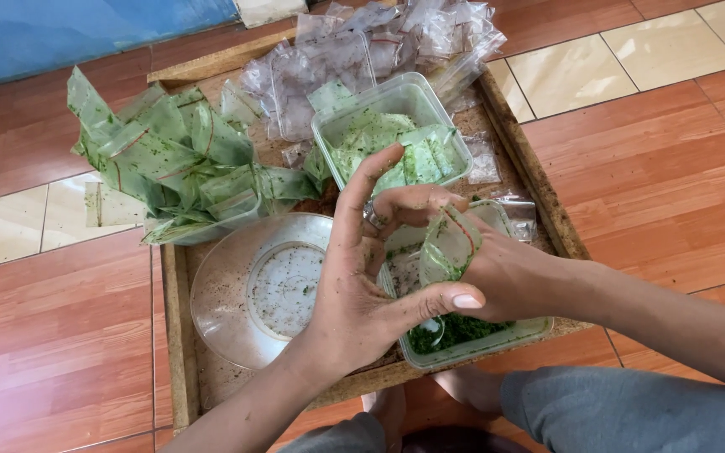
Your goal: The person prepares food parcels by placing green paste and chopped herbs into plastic bags, then folding and sealing them by hand.
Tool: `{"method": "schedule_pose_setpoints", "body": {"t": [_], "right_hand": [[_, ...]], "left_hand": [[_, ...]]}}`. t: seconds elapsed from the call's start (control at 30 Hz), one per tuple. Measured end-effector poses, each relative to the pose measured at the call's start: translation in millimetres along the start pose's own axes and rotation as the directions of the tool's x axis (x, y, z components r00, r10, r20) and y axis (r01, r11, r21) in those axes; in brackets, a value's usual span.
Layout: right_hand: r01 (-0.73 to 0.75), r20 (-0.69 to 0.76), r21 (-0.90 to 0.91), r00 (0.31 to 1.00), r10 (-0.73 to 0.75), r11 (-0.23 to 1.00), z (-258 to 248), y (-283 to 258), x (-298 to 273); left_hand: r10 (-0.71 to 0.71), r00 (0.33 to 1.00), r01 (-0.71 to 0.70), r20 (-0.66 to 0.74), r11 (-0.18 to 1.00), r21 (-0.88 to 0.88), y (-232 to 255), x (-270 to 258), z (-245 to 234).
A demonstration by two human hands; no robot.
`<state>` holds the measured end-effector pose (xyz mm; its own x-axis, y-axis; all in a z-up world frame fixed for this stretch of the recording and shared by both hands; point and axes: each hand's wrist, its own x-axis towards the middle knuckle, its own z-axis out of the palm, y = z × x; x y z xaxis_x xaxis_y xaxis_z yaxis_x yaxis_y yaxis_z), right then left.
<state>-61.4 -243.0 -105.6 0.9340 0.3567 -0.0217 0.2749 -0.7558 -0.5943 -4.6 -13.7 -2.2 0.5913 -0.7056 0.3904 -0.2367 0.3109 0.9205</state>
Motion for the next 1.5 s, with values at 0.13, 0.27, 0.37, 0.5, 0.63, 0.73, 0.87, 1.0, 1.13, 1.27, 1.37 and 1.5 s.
{"method": "schedule_pose_setpoints", "body": {"t": [0.13, 0.27, 0.37, 0.5, 0.63, 0.73, 0.87, 1.0, 1.13, 1.27, 1.37, 1.5], "right_hand": [[0.043, 0.010, -0.031, 0.999, -0.043, 0.999, 2.9, -5.4, -1.8], [0.092, 0.026, -0.063, 0.996, -0.090, 0.994, 4.0, -5.5, -0.6], [0.123, 0.036, -0.082, 0.992, -0.121, 0.989, 5.5, -4.1, -1.3], [0.160, 0.046, -0.106, 0.987, -0.156, 0.981, 7.2, -3.0, -4.1], [0.190, 0.054, -0.126, 0.981, -0.185, 0.974, 3.4, -8.0, -5.8], [0.165, 0.088, -0.046, 0.983, -0.161, 0.985, -9.2, -10.6, -8.2], [0.138, -0.074, -0.070, 0.987, -0.143, 0.988, -19.4, 3.9, -17.7], [0.047, -0.147, -0.099, 0.987, -0.061, 0.994, -46.9, 3.7, -31.5], [-0.045, -0.322, -0.133, 0.947, 0.000, 0.990, -77.4, -2.5, -56.0], [-0.115, -0.552, -0.197, 0.834, -0.014, 0.974, -103.6, -34.4, -69.6], [-0.161, -0.643, -0.217, 0.766, -0.017, 0.963, -110.4, -53.8, -75.0], [-0.035, -0.648, -0.215, 0.753, -0.116, 0.976, -111.2, -68.7, -69.2]], "left_hand": [[0.021, 1.000, -0.022, -0.015, 0.999, -0.032, -5.2, -1.3, 0.1], [0.019, 1.000, -0.019, 0.005, 0.999, -0.040, -1.2, -0.3, 0.1], [0.009, 1.000, -0.009, 0.001, 1.000, -0.027, -1.1, 0.7, -0.6], [0.037, 0.999, -0.037, -0.001, 0.999, -0.017, -5.4, 0.0, -3.0], [0.038, 0.999, -0.037, 0.006, 0.998, -0.048, -6.1, -0.6, -3.1], [0.069, 0.998, -0.068, 0.014, 0.997, -0.039, -9.2, -1.4, -5.8], [0.084, 0.996, -0.084, 0.010, 0.996, -0.036, -10.1, -1.4, -10.0], [0.066, 0.998, -0.066, -0.003, 0.997, -0.039, -11.8, -1.0, -11.1], [0.089, 0.996, -0.092, 0.032, 0.986, 0.138, -15.6, 0.9, -13.0], [0.001, 0.999, -0.011, 0.048, 0.977, 0.215, -16.2, 5.4, -9.5], [-0.076, 0.995, 0.058, 0.061, 0.964, 0.261, -17.8, 8.9, -6.6], [-0.190, 0.979, 0.170, 0.076, 0.963, 0.211, -26.2, 12.9, -0.5]]}}
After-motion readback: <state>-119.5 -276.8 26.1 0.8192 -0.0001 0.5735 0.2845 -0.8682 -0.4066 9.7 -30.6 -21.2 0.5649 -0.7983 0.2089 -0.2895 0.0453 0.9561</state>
